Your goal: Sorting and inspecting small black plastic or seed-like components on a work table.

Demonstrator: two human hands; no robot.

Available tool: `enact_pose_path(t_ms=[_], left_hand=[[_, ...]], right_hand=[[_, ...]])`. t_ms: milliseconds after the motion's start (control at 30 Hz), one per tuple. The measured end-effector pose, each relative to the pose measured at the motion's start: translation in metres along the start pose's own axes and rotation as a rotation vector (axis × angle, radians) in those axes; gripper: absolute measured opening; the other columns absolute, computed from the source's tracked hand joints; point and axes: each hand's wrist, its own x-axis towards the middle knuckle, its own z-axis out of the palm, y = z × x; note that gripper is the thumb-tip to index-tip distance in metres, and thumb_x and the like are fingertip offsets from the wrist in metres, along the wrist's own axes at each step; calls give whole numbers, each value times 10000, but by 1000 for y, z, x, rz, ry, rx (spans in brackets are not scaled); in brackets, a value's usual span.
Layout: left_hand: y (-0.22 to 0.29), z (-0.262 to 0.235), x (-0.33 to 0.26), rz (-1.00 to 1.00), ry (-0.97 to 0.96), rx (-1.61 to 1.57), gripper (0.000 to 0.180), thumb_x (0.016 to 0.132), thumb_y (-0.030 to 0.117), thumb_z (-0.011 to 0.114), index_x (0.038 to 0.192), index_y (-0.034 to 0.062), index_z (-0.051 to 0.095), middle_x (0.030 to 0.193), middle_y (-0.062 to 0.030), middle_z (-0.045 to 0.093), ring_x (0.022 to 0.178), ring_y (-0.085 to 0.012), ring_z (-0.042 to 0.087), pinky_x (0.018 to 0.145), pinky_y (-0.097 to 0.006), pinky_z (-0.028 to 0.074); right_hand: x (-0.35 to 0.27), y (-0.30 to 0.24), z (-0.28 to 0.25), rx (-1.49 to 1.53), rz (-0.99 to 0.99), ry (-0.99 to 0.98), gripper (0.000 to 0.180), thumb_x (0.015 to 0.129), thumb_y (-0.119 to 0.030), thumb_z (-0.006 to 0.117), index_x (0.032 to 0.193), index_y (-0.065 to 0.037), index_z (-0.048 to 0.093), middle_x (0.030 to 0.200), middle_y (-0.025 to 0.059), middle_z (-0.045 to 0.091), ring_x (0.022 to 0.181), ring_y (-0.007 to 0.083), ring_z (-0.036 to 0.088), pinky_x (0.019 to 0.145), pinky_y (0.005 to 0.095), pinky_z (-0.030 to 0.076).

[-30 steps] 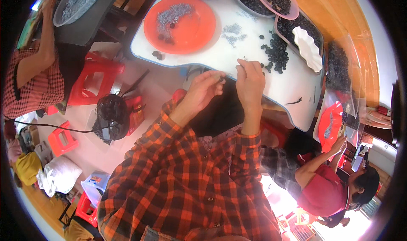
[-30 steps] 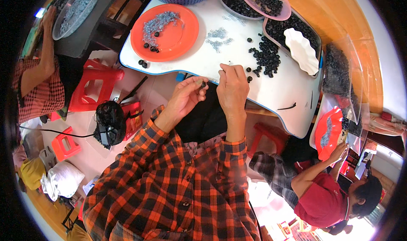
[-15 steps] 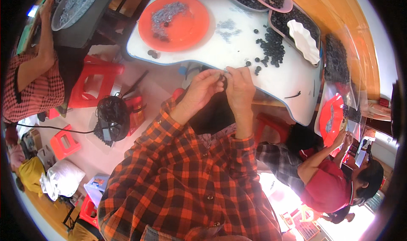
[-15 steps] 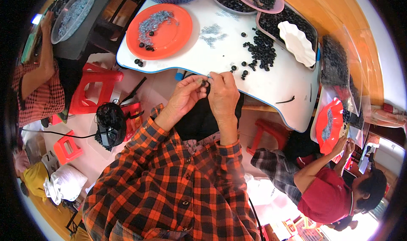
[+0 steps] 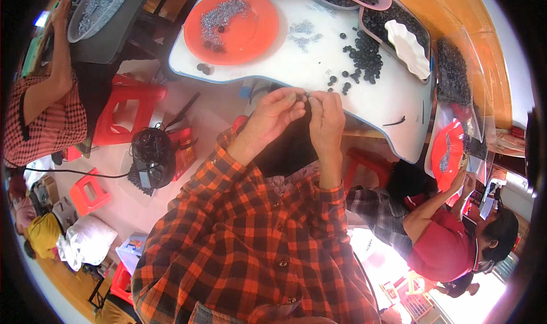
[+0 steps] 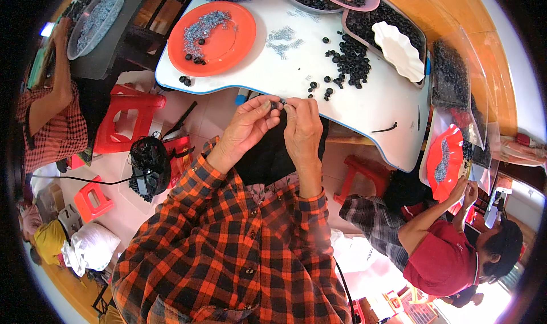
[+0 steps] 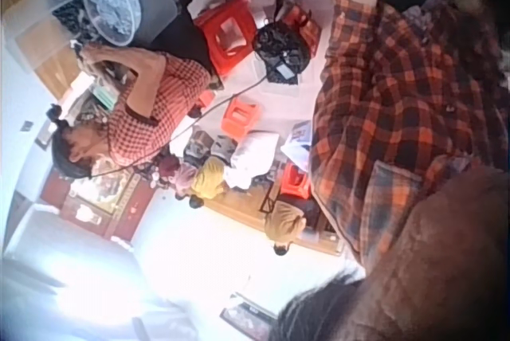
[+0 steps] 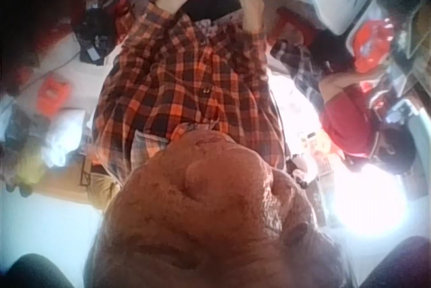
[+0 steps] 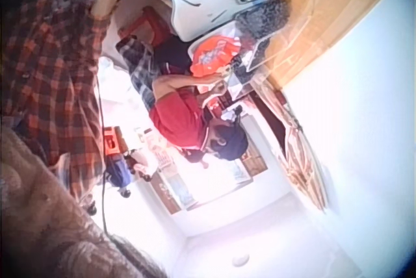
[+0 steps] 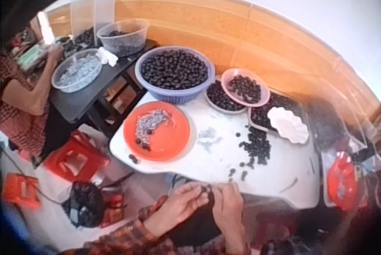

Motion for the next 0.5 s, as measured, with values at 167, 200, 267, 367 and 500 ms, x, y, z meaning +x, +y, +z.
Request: enact_pose_path(t_ms=[167, 200, 267, 367, 500], left_hand=[[-1, 3, -2, 0, -31, 7, 235, 964, 87, 545, 1163, -34, 580, 1046, -98, 637, 918, -159, 645, 837, -308, 543], [-1, 5, -2, 3, -35, 15, 233, 962, 84, 546, 1160, -33, 584, 1043, -99, 642, 910, -159, 648, 832, -307, 544], [-2, 6, -3, 4, -40, 24, 231, 961, 82, 547, 1158, -33, 588, 1040, -100, 647, 902, -159, 650, 827, -307, 544], [-4, 6, -3, 13, -30, 83, 226, 956, 77, 555, 1149, -33, 599, 1015, -94, 656, 889, -155, 651, 818, -307, 545], [-5, 10, -5, 14, -21, 132, 220, 947, 78, 573, 1138, -25, 613, 990, -85, 658, 874, -144, 646, 803, -300, 544]], right_hand=[[-4, -10, -9, 47, 0, -27, 60, 895, -34, 587, 948, -8, 599, 869, 142, 568, 762, 307, 604, 647, 362, 482], [-5, -11, -10, 54, 2, -33, 58, 894, -32, 588, 947, -8, 596, 871, 141, 570, 756, 308, 603, 644, 363, 482], [-6, -11, -11, 62, 4, -36, 57, 893, -29, 589, 946, -8, 594, 872, 140, 571, 750, 308, 602, 641, 365, 481], [-9, -9, -11, 46, -13, -33, 52, 884, -21, 598, 935, -12, 591, 862, 133, 569, 739, 302, 604, 627, 361, 483], [-10, -9, -13, 24, -15, -52, 61, 871, -12, 609, 928, -23, 589, 854, 125, 569, 734, 292, 610, 604, 362, 483]])
